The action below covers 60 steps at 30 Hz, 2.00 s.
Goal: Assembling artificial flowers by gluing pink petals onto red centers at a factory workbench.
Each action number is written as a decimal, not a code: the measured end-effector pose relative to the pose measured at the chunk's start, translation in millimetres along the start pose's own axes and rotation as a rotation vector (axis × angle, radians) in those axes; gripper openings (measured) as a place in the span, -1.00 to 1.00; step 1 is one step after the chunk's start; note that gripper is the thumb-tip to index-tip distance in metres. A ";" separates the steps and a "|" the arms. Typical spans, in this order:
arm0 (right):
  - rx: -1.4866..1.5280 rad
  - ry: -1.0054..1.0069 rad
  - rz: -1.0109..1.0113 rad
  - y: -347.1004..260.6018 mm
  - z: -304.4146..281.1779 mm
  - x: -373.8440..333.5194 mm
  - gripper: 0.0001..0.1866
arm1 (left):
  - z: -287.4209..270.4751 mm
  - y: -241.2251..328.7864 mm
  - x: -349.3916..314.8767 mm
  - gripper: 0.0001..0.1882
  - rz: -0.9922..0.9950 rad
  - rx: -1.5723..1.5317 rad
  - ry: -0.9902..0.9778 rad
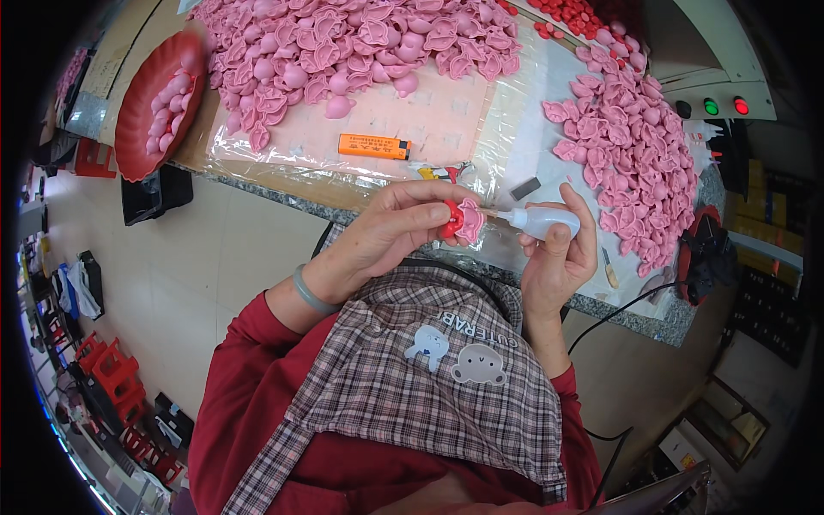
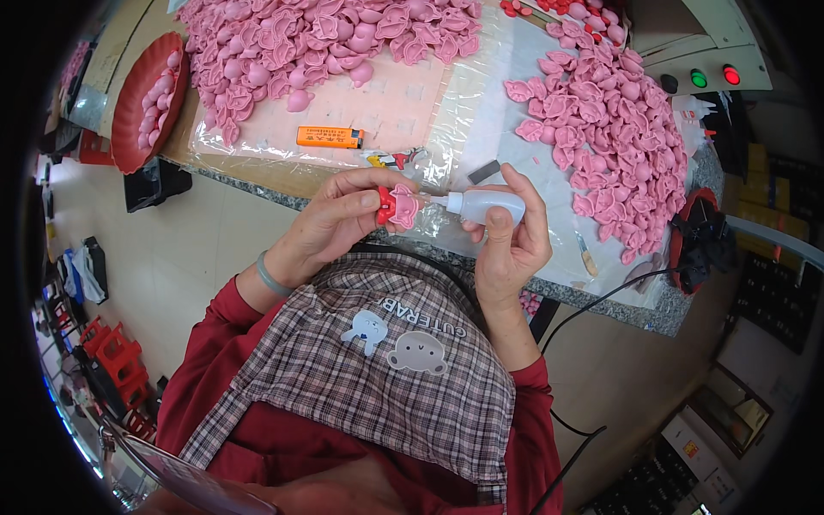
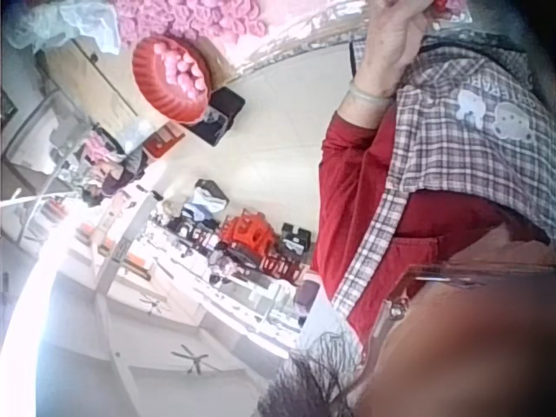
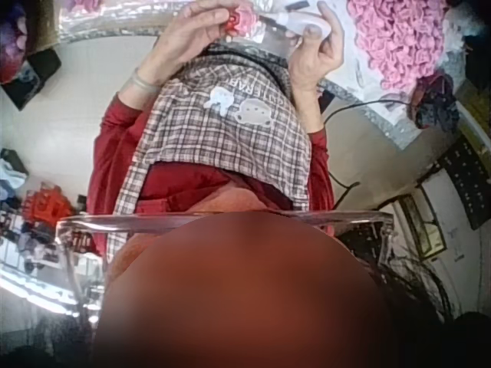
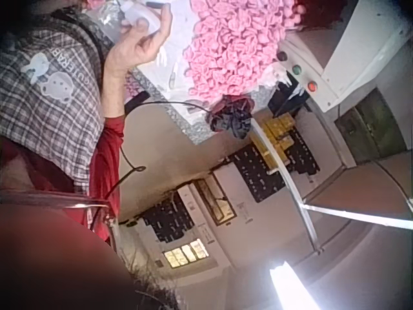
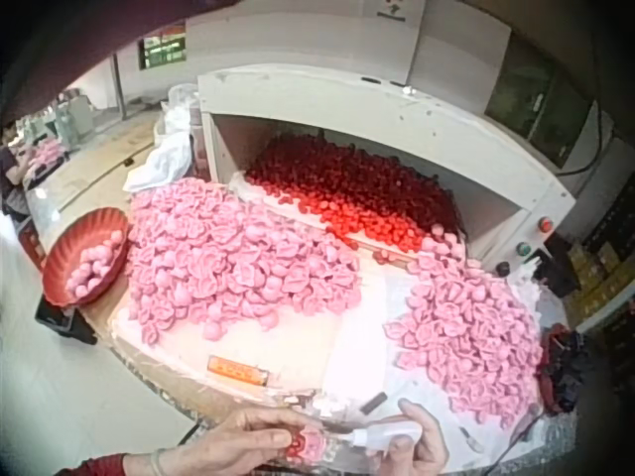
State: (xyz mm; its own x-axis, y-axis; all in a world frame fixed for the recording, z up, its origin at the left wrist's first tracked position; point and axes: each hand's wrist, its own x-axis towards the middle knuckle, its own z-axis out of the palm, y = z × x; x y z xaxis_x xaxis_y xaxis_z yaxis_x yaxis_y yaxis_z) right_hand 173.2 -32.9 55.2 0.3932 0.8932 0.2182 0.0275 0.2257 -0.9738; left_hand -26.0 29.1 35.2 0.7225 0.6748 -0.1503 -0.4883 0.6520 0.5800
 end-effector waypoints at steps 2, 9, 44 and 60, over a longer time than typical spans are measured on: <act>0.000 -0.006 -0.007 0.6 -0.2 -0.2 -0.50 | 2.7 0.6 0.1 -0.59 0.007 0.003 0.025; 0.000 -0.001 0.000 1.2 -0.1 -0.7 -0.51 | 1.6 -0.3 -0.1 -0.59 0.007 0.001 0.017; -0.380 -0.332 -0.058 47.8 56.6 101.5 -0.66 | 9.1 6.0 -0.2 -0.53 -0.011 -0.009 0.048; -1.214 -0.194 -0.519 34.5 -22.9 136.8 -0.82 | 4.1 6.2 -2.6 -0.59 -0.023 -0.011 0.020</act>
State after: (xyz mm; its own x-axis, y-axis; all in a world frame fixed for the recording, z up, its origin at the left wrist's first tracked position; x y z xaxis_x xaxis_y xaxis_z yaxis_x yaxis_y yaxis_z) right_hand 248.9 88.2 50.0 -0.0452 0.8733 0.4852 0.9684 0.1575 -0.1934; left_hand -28.9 30.0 42.4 0.7235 0.6666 -0.1795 -0.4774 0.6709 0.5674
